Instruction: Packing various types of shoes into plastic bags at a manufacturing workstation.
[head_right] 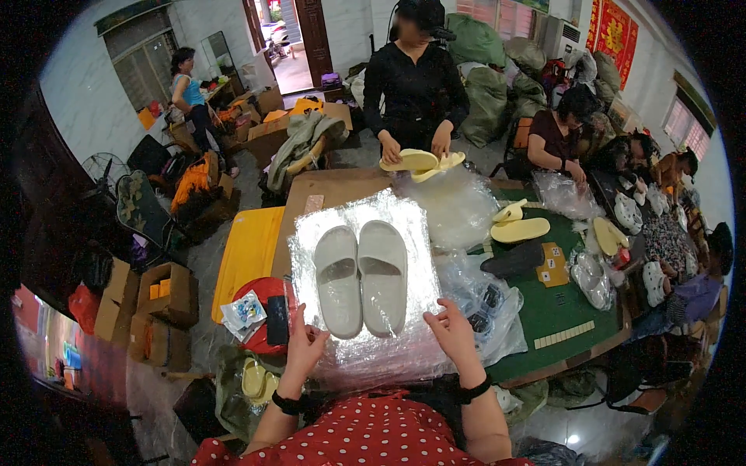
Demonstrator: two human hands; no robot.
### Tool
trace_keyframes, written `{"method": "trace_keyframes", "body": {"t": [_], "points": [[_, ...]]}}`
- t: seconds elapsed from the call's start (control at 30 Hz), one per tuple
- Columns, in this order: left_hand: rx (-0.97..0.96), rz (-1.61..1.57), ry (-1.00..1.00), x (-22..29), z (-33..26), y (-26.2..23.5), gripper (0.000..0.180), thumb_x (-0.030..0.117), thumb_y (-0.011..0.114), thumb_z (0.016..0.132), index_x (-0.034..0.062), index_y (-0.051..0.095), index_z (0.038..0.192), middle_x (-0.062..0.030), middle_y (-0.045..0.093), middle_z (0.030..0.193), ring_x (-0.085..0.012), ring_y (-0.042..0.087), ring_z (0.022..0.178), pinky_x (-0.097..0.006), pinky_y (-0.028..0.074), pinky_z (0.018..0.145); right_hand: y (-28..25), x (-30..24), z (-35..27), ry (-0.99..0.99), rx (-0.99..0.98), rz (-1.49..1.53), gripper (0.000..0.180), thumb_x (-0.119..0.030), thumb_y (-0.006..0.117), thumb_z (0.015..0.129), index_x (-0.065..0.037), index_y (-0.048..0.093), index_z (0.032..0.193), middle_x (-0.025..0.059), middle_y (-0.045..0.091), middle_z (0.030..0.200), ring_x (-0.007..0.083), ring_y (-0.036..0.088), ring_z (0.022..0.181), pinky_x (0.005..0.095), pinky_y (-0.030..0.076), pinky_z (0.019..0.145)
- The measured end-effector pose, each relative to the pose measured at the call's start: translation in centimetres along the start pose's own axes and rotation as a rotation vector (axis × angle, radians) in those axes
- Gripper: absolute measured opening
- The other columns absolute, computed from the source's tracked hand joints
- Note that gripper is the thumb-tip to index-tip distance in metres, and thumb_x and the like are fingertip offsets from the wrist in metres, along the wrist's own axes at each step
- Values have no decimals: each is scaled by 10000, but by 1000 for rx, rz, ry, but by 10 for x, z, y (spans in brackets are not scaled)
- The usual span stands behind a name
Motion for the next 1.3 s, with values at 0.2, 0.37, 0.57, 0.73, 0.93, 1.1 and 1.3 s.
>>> {"method": "trace_keyframes", "body": {"t": [0.2,0.37,0.57,0.73,0.93,1.1,1.3], "points": [[-6,-187,-109,-29,-5,-15,704,61,677,816,68,376,1452,-77,643,784,-147,601,674,-307,501,640,13,42,7,26,-168,69,471,-95,674,808,-20,534,1252,38,617,771,125,551,641,260,455,616],[33,45,214,-14,-18,-42,579,48,705,805,55,500,1347,-118,629,1070,-159,620,841,-295,511,685,-5,11,-5,-137,-83,8,447,-33,642,796,-40,556,1235,95,629,999,170,599,770,294,489,671],[-1,415,513,32,-36,-50,574,11,676,719,119,578,1274,-106,500,1402,-375,437,1299,-449,412,1052,-5,-29,-28,-713,-229,-544,537,-41,684,748,-178,594,1259,96,554,1315,324,554,1070,433,468,925],[-284,506,710,30,-53,-11,558,15,693,713,195,617,1235,-24,490,1442,-349,405,1362,-442,432,1049,5,-36,-31,-858,-370,-549,308,-157,719,786,-191,696,1091,-4,589,1323,307,527,1120,399,455,943],[-173,237,635,21,-43,-17,249,86,706,784,131,724,1028,-18,688,1159,-311,534,1236,-404,450,1002,0,-31,-5,-692,-351,-246,139,-158,699,809,-144,732,943,5,708,1046,263,578,992,379,456,871],[33,-4,192,-9,-14,-18,121,158,658,856,89,758,855,-85,716,852,-237,624,878,-355,480,796,15,-9,16,-439,-194,-206,103,-183,687,836,-93,732,857,62,707,843,250,596,837,356,456,766],[82,-57,-74,-32,5,-1,260,266,641,862,52,740,755,-93,665,677,-207,614,643,-330,465,634,39,59,36,35,-143,-49,235,-247,693,793,-39,691,902,90,648,634,264,596,658,368,459,614]]}}
Point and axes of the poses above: each hand's wrist, its own z-axis towards the middle knuckle, its own y-axis out of the palm, x = y × z, the point moved 8 cm from there along z, towards the middle knuckle
